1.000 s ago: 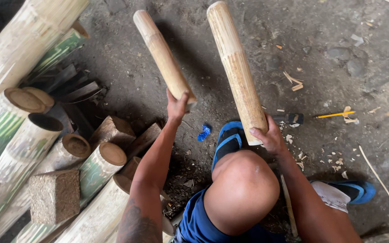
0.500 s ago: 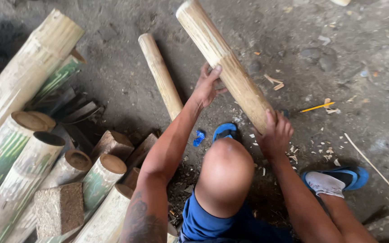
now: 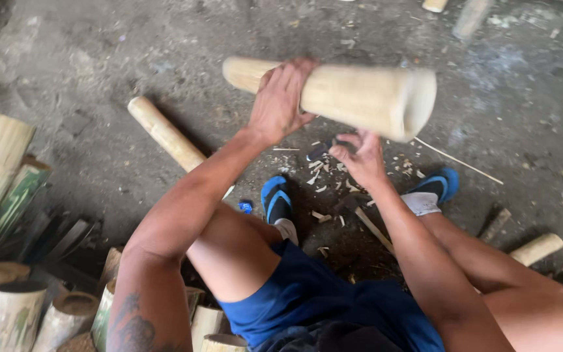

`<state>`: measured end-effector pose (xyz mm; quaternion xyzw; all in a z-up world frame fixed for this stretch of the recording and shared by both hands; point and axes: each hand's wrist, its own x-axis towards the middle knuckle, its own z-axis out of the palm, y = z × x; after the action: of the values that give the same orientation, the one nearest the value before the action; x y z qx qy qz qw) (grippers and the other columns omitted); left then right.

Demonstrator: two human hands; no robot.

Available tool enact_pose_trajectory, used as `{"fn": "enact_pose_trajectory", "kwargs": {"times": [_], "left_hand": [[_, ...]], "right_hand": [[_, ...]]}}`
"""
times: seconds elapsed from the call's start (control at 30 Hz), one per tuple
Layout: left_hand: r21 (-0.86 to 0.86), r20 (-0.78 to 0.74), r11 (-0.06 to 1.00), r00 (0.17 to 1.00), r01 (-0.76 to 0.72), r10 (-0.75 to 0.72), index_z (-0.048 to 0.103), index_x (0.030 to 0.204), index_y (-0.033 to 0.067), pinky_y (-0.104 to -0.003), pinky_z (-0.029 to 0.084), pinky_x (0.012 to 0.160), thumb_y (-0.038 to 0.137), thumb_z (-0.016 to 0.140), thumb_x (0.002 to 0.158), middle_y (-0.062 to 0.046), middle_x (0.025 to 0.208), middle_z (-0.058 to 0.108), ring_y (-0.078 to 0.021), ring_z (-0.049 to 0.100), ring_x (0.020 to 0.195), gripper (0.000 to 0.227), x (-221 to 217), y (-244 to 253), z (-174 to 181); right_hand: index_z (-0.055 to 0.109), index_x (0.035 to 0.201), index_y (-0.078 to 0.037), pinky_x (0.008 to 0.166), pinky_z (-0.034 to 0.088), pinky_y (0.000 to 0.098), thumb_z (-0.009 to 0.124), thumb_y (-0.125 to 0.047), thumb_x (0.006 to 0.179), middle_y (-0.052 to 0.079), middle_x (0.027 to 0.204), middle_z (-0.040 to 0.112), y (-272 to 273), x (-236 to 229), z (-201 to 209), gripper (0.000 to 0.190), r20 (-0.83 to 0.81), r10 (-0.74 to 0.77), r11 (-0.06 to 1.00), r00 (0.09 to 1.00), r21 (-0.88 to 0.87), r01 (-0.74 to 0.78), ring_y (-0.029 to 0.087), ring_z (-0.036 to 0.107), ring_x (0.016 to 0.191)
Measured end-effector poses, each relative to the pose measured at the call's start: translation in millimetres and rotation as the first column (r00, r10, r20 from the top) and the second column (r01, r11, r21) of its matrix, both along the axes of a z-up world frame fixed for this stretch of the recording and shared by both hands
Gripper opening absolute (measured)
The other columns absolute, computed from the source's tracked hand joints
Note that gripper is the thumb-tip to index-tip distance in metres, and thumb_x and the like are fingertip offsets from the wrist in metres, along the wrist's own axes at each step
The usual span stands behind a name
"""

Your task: The person assembles bamboo pieces into a small stool-like structure. They use a hammer to drive bamboo dowels into pre-drilled holes, measure the assembled frame with a tape measure, and mark additional bamboo pieces with a pencil and tape measure for further cuts.

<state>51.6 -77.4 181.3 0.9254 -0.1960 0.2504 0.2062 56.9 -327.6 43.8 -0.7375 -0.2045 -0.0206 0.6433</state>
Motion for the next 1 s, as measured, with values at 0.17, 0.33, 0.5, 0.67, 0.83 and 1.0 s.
{"fn": "enact_pose_trajectory", "kwargs": {"times": [0.17, 0.33, 0.5, 0.67, 0.83, 1.0], "left_hand": [[0.316, 0.184, 0.949, 0.98, 0.011, -0.073, 0.038, 0.157, 0.0175, -0.055, 0.026, 0.121, 0.027, 0.094, 0.063, -0.006, 0.151, 0.047, -0.027, 0.04, 0.145, 0.111, 6.3, -8.8, -9.5], [0.412, 0.14, 0.905, 0.989, -0.105, 0.051, 0.025, 0.161, 0.0214, -0.065, 0.02, 0.123, 0.043, 0.089, 0.075, -0.004, 0.152, 0.043, -0.0228, 0.04, 0.146, 0.109, 60.5, 11.9, -72.0], [0.497, -0.308, 0.866, 0.945, 0.06, 0.112, 0.025, 0.16, 0.024, -0.068, 0.019, 0.114, 0.038, 0.078, 0.082, -0.009, 0.142, 0.043, -0.031, 0.039, 0.137, 0.096, 71.8, -11.5, -173.0], [0.448, -0.36, 0.893, 0.923, 0.045, 0.135, 0.039, 0.151, 0.0253, -0.05, 0.03, 0.113, 0.022, 0.07, 0.082, -0.005, 0.147, 0.044, -0.0286, 0.039, 0.138, 0.076, 38.4, -54.7, -279.8], [0.469, -0.361, 0.883, 0.919, 0.029, 0.162, 0.039, 0.149, 0.0255, -0.049, 0.031, 0.11, 0.02, 0.066, 0.087, -0.003, 0.145, 0.043, -0.0283, 0.04, 0.135, 0.068, 23.8, -90.5, -339.1], [0.444, -0.34, 0.896, 0.92, -0.027, 0.196, 0.039, 0.15, 0.0256, -0.049, 0.03, 0.113, 0.019, 0.064, 0.091, -0.004, 0.146, 0.042, -0.0285, 0.038, 0.137, 0.065, 22.1, -104.5, -371.3]], "right_hand": [[0.058, 0.142, 0.002, 0.099, 0.059, 0.0432, 0.078, -0.019, 0.099, 0.018, 0.126, 0.069, -3.8, -21.7, 5.2, 0.052, -0.025, 0.069, 0.959, 0.997, 0.276, -0.059, 0.028, 0.068, 0.114], [0.05, 0.141, -0.003, 0.099, 0.06, 0.0459, 0.078, -0.015, 0.094, 0.014, 0.133, 0.065, -17.6, -3.0, -16.2, 0.055, -0.091, 0.056, 0.829, 0.994, 0.56, 0.005, 0.028, 0.068, 0.117], [0.055, 0.132, -0.005, 0.094, 0.062, 0.0475, 0.078, -0.016, 0.082, 0.016, 0.125, 0.068, -62.2, 27.8, -67.5, 0.056, -0.606, 0.121, 0.764, 0.786, 0.562, 0.316, 0.033, 0.071, 0.115], [0.058, 0.125, -0.008, 0.093, 0.058, 0.0456, 0.07, -0.022, 0.09, 0.011, 0.122, 0.069, -117.5, 11.2, -170.9, 0.04, -0.882, 0.01, 0.81, 0.471, 0.283, 0.513, 0.028, 0.069, 0.115], [0.057, 0.125, -0.009, 0.091, 0.055, 0.0456, 0.063, -0.028, 0.098, 0.012, 0.123, 0.067, -143.7, -0.6, -233.6, 0.034, -0.944, -0.065, 0.857, 0.323, 0.112, 0.503, 0.029, 0.068, 0.114], [0.056, 0.125, -0.008, 0.088, 0.057, 0.0441, 0.061, -0.029, 0.099, 0.01, 0.119, 0.069, -139.4, 18.5, -241.6, 0.034, -0.935, -0.257, 0.893, 0.243, -0.133, 0.431, 0.026, 0.071, 0.111]]}}
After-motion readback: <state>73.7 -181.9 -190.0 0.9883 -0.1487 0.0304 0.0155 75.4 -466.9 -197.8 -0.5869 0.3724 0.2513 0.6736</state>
